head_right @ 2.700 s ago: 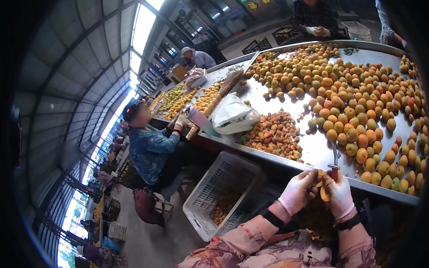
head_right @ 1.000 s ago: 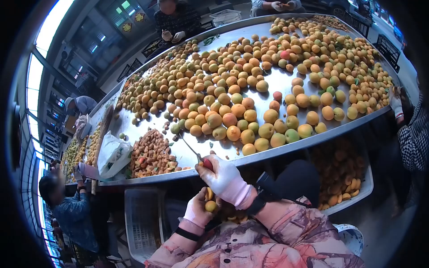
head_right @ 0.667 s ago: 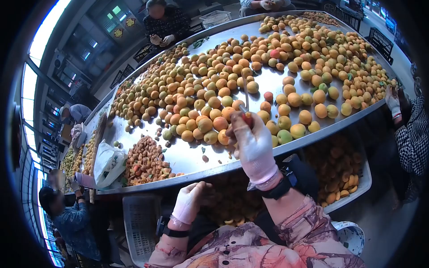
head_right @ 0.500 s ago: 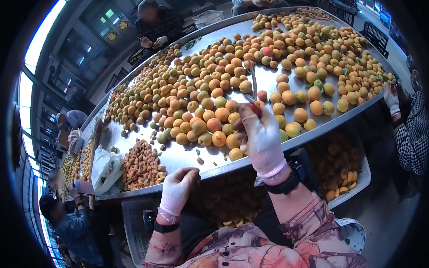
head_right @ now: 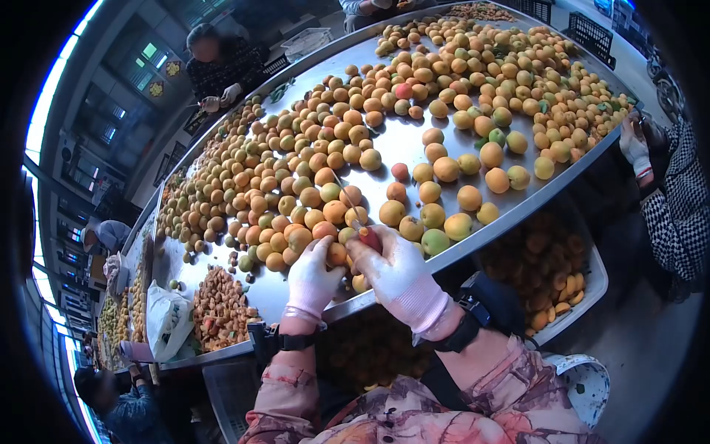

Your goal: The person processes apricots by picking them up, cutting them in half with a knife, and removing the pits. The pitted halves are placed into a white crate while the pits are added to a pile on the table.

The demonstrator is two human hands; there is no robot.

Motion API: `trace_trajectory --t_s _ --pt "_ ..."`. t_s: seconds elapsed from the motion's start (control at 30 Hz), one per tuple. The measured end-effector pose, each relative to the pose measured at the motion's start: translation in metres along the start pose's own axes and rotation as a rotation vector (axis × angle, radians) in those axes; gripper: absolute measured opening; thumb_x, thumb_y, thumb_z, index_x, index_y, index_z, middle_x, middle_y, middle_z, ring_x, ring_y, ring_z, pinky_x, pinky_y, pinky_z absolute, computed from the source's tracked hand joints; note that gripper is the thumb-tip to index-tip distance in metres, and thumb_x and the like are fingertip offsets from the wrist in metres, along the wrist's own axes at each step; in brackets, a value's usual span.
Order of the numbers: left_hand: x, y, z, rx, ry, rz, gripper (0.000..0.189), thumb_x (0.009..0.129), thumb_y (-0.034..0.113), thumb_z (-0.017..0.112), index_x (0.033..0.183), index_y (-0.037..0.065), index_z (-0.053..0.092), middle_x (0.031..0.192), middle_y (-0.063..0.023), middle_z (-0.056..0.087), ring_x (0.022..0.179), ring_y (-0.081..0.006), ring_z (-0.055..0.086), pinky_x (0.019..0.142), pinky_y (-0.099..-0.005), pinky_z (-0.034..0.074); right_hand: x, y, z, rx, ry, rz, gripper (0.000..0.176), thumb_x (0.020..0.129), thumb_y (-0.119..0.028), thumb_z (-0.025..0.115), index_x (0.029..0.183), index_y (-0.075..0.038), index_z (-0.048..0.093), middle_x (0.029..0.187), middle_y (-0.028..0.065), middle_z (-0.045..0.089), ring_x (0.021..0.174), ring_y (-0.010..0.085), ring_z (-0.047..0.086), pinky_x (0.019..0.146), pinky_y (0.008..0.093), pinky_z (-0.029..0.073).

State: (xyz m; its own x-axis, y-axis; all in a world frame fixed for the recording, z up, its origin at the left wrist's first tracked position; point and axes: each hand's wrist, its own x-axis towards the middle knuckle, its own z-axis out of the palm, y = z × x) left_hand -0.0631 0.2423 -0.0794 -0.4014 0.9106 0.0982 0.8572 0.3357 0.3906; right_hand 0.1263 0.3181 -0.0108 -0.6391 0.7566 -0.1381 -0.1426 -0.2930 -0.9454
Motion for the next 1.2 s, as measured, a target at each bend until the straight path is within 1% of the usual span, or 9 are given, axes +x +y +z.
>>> trace_trajectory --t_s 0.1,0.17,0.23,0.37,0.47,0.63,1.0,1.13,1.2 --pt "-0.012 -0.003 -0.010 -0.260 0.084 0.020 0.059 0.074 0.016 0.079 0.127 0.001 0.061 0.114 -0.0173 0.067 0.100 -0.0304 0.068 0.086 -0.0372 0.055 0.005 0.008 0.003 -0.013 -0.034 -0.025 0.023 0.101 -0.029 0.060 0.105 -0.007 0.059 0.079 -0.0022 0.060 0.058 0.0017 0.050 0.046 0.0170 0.038" --pt "-0.024 -0.016 -0.019 -0.354 0.124 -0.014 0.057 0.076 0.016 0.081 0.126 -0.002 0.060 0.105 -0.0131 0.069 0.093 -0.0184 0.069 0.079 -0.0317 0.056 0.005 0.004 0.007 0.005 -0.072 -0.015 0.022 0.101 -0.027 0.060 0.103 -0.005 0.060 0.079 -0.0018 0.060 0.060 0.0025 0.051 0.050 0.0190 0.040" --pt "-0.038 0.003 -0.064 -0.499 0.034 -0.240 0.060 0.078 0.011 0.081 0.131 -0.004 0.058 0.105 -0.0110 0.067 0.085 -0.0112 0.067 0.072 -0.0230 0.055 0.007 0.007 0.010 -0.018 -0.079 -0.025 0.024 0.100 -0.024 0.061 0.103 0.000 0.061 0.079 -0.0010 0.060 0.065 0.0045 0.055 0.058 0.0226 0.046" --pt "-0.062 0.015 -0.155 -0.618 0.126 -0.189 0.062 0.078 0.005 0.079 0.133 -0.007 0.055 0.113 -0.0119 0.066 0.099 -0.0143 0.065 0.085 -0.0257 0.055 0.003 0.011 0.016 -0.010 -0.092 -0.067 0.023 0.100 -0.029 0.062 0.101 -0.006 0.059 0.078 -0.0011 0.061 0.058 0.0023 0.054 0.046 0.0173 0.039" --pt "-0.082 0.036 -0.234 -0.629 0.236 -0.109 0.063 0.077 0.002 0.078 0.134 -0.008 0.054 0.113 -0.0139 0.067 0.098 -0.0170 0.067 0.085 -0.0271 0.056 -0.015 0.009 0.012 0.062 -0.062 -0.157 0.020 0.100 -0.024 0.063 0.100 -0.004 0.062 0.077 -0.0026 0.060 0.060 0.0024 0.052 0.052 0.0194 0.042" --pt "-0.100 0.088 -0.340 -0.607 0.245 0.040 0.063 0.075 -0.001 0.076 0.134 -0.007 0.054 0.113 -0.0147 0.068 0.101 -0.0186 0.067 0.090 -0.0296 0.055 -0.091 -0.082 -0.004 0.198 0.048 -0.316 0.017 0.101 -0.019 0.060 0.109 -0.005 0.063 0.078 -0.0025 0.062 0.059 0.0011 0.051 0.051 0.0163 0.040" --pt "-0.091 0.293 -0.352 -0.388 -0.257 1.096 0.061 0.073 0.018 0.083 0.128 0.002 0.062 0.112 -0.0127 0.070 0.101 -0.0203 0.068 0.090 -0.0322 0.056 -0.313 -0.308 0.020 -0.621 0.521 -0.601 0.029 0.100 -0.027 0.052 0.109 -0.001 0.061 0.069 -0.0007 0.058 0.043 0.0016 0.044 0.036 0.0169 0.029" --pt "-0.137 0.326 -0.304 -0.584 -0.351 1.443 0.057 0.071 0.020 0.080 0.122 0.001 0.062 0.106 -0.0168 0.069 0.095 -0.0312 0.069 0.086 -0.0371 0.056 -0.310 -0.339 0.025 -0.820 0.467 -0.835 0.031 0.100 -0.030 0.056 0.111 -0.002 0.062 0.071 -0.0031 0.057 0.043 -0.0001 0.043 0.035 0.0172 0.028" --pt "-0.149 0.313 -0.268 -0.651 -0.509 1.419 0.072 0.071 0.026 0.088 0.133 0.003 0.059 0.121 -0.0160 0.067 0.109 -0.0295 0.067 0.095 -0.0380 0.052 -0.295 -0.337 0.017 -0.777 0.378 -0.947 0.028 0.101 -0.027 0.055 0.110 -0.002 0.064 0.075 -0.0021 0.059 0.046 0.0003 0.045 0.037 0.0169 0.031"
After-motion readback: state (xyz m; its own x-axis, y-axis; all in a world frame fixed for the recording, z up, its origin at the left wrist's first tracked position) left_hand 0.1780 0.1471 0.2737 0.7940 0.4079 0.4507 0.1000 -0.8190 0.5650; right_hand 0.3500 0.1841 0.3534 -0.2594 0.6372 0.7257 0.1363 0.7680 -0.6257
